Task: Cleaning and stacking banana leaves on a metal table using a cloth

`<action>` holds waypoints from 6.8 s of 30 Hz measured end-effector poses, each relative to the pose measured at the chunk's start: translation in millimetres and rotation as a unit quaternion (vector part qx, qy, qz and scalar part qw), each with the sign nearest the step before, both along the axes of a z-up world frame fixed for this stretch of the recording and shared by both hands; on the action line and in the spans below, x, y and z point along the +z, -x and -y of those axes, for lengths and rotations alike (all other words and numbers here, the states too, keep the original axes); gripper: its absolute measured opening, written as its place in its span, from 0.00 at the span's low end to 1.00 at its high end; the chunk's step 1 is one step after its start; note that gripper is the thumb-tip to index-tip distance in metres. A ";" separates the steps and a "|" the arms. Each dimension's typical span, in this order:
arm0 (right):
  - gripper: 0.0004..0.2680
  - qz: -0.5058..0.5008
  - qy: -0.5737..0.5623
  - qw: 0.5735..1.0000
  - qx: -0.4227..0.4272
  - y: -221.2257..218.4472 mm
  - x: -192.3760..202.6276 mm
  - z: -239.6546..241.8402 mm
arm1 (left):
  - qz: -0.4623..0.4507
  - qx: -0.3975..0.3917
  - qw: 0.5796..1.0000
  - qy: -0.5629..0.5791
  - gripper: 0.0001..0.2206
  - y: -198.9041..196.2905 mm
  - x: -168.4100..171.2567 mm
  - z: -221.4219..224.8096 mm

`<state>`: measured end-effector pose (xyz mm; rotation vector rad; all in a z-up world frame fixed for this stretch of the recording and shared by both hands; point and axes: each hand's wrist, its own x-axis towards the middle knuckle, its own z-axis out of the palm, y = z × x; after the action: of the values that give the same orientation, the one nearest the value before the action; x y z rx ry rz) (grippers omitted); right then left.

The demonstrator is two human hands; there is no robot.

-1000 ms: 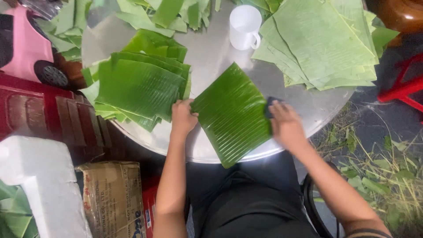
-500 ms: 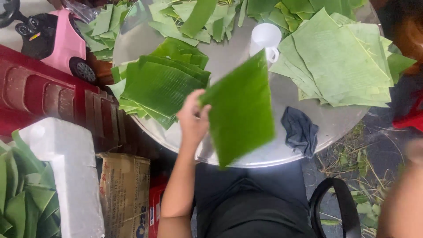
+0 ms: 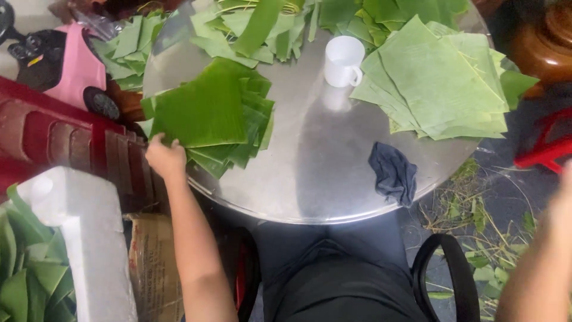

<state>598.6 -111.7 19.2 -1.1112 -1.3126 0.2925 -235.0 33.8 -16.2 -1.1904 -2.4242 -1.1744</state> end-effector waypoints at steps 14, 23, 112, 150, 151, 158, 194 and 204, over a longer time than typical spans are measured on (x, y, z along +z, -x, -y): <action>0.15 0.332 0.123 0.935 -0.002 170.4 -13.3 -15.4 | -0.568 -0.521 0.637 0.018 0.15 -269.5 39.7 106.2; 0.14 0.309 0.159 0.925 -0.153 53.2 -32.1 -60.5 | -0.311 -0.428 0.832 0.167 0.14 -213.6 156.2 41.9; 0.10 0.360 0.178 0.915 -0.042 190.9 -73.9 -34.0 | -0.214 -0.395 0.891 -0.057 0.11 -277.0 -27.9 143.8; 0.10 -0.298 0.187 0.876 0.331 304.2 81.6 -58.0 | 0.702 -0.480 0.521 -0.077 0.46 -360.7 20.7 129.7; 0.10 -0.247 0.203 0.878 0.355 306.7 85.7 -61.6 | 0.726 -0.468 0.496 -0.084 0.38 -356.9 19.7 126.8; 0.11 0.074 0.051 0.964 0.251 306.9 100.6 -77.1 | 0.650 -0.435 0.622 -0.017 0.22 -341.1 33.1 127.3; 0.08 -0.271 0.296 0.846 0.351 262.4 -25.4 -54.4 | 0.506 -0.520 0.688 0.010 0.17 -284.6 79.8 120.3; 0.31 -0.035 0.132 0.845 0.518 292.7 41.6 -69.4 | 0.513 -0.571 0.641 0.012 0.17 -308.0 100.4 127.0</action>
<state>305.9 -42.4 60.8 -0.4846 -1.7447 1.3319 73.0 -93.2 84.2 -2.8481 -1.9090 -2.7570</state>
